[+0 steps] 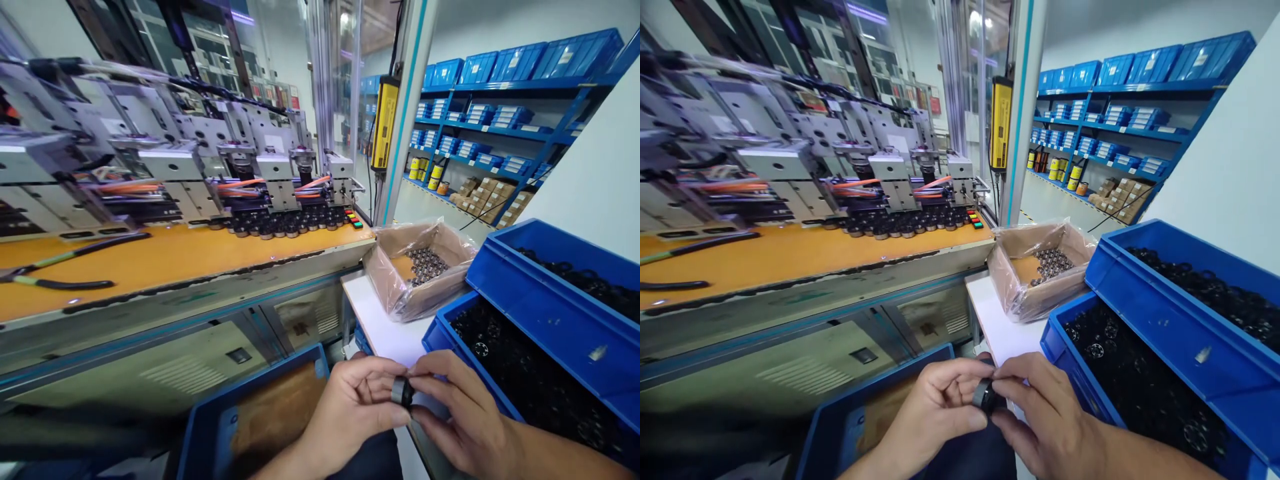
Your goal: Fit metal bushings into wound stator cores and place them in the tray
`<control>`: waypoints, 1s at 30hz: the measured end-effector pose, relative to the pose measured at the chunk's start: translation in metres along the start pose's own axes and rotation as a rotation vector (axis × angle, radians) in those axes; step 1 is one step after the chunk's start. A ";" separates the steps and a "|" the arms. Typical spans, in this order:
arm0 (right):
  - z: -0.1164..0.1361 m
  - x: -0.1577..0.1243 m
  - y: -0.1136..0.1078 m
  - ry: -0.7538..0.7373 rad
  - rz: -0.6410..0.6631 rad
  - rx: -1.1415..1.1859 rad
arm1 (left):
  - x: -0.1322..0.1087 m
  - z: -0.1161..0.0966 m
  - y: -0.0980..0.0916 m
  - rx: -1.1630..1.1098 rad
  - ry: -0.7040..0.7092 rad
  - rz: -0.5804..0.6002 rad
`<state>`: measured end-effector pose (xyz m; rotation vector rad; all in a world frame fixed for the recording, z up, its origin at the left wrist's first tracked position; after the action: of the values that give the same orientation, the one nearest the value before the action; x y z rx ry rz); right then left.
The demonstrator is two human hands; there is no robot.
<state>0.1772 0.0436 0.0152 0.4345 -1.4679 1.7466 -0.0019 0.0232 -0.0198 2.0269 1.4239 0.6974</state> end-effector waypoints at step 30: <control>0.009 0.017 -0.013 -0.116 -0.092 -0.036 | -0.008 -0.001 0.008 0.185 0.060 -0.042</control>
<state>0.1741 0.0417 0.0381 0.5837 -1.5333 1.6434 -0.0002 0.0135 -0.0140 2.1237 1.6132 0.6334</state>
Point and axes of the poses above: each hand's wrist, its own x-axis towards the middle knuckle, its own y-axis out of the palm, z = x × y, the point moved 1 cm from there along x, towards the middle knuckle, and after that the axes turned 2 degrees about -z, right-handed, at the moved point
